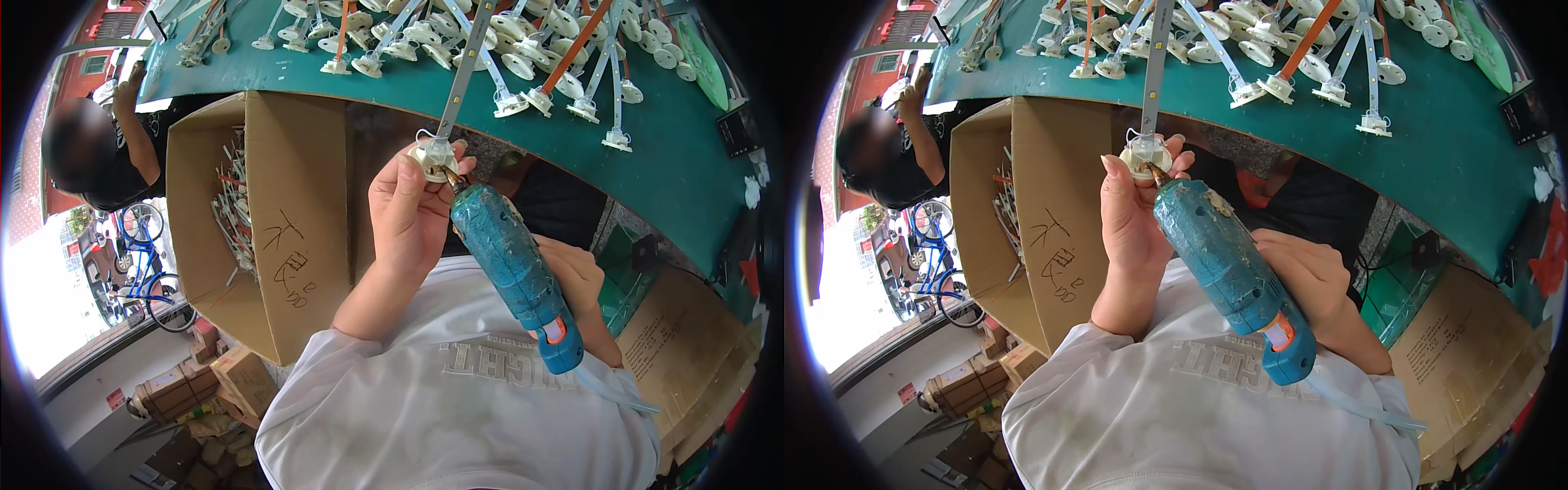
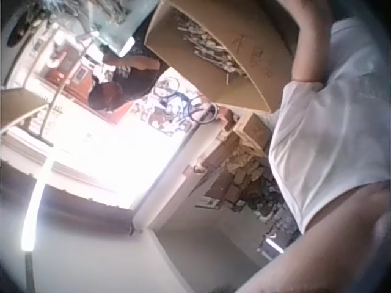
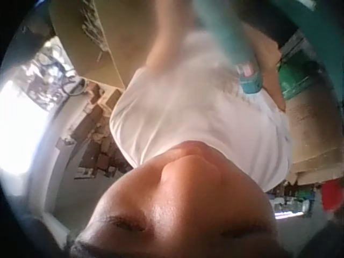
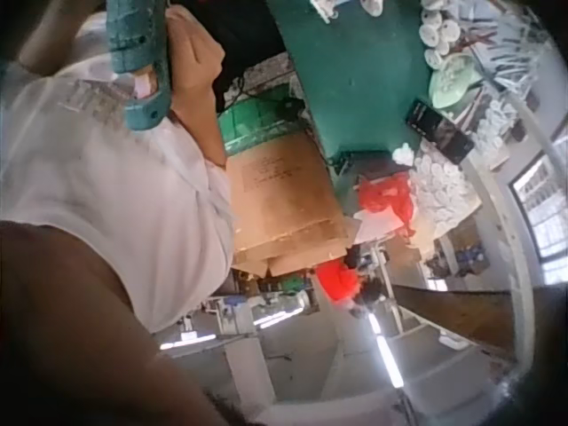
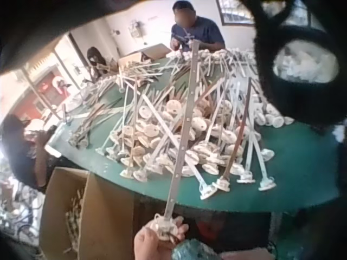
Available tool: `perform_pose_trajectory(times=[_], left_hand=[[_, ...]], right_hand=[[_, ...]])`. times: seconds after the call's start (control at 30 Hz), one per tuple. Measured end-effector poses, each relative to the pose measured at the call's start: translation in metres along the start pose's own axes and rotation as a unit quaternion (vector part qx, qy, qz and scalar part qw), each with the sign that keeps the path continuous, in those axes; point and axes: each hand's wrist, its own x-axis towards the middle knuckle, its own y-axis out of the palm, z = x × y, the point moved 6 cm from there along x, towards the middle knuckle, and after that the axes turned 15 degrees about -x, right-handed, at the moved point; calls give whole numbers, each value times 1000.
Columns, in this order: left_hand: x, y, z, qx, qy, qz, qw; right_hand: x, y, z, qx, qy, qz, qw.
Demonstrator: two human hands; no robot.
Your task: Apply hot glue to LED strip components and join them to circular bases.
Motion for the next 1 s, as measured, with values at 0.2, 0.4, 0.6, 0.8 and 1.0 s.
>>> perform_pose_trajectory(times=[0.2, 0.4, 0.6, 0.8, 1.0], left_hand=[[0, 3, 0, 12, -10, 9, 1000], [-2, 7, 1, 18, -13, 24, 999], [0, 5, 0, 36, -5, 30, 999], [3, 2, -3, 57, 12, 16, 998], [10, 9, -14, 127, 98, 49, 986]], right_hand=[[-2, -1, -3, 18, 3, -2, 1000], [-2, -2, -4, 1, -24, -29, 999], [-3, -3, -6, -6, -1, -35, 999], [-5, -2, -10, 0, 26, -43, 999], [-1, -3, -6, 35, 29, -21, 999]])
